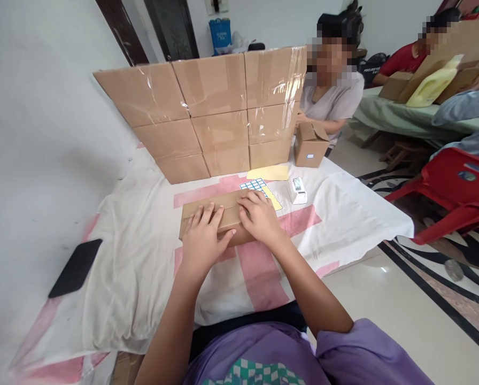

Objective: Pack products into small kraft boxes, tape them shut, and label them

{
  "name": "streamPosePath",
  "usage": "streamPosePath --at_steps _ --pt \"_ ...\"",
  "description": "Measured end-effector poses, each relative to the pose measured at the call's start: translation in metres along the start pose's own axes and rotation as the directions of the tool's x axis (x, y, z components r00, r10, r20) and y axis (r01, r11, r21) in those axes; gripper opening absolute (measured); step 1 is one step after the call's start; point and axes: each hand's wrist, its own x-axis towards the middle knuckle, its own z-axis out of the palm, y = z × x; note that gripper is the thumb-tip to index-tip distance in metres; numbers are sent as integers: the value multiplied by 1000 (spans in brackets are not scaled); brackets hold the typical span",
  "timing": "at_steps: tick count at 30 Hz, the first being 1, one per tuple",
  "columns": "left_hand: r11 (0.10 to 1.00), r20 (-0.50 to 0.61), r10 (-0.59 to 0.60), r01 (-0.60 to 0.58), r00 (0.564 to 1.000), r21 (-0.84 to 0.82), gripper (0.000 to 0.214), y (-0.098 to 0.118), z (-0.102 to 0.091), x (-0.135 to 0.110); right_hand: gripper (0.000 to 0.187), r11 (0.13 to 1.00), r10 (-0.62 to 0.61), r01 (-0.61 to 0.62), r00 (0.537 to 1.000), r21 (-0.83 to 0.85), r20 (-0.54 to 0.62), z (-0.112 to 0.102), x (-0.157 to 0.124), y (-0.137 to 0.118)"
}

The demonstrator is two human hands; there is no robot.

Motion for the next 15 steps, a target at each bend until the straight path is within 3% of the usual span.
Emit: streamPosePath --at_steps 11,15 --pt "997 -1 15 -15 1000 79 62 1 1 0 38 1000 -21 21 1000 16 21 1 -3 1" --pt "993 10 35 -36 999 114 63 -2 0 1 36 976 -2 -6 999 216 36 -3 -9 7"
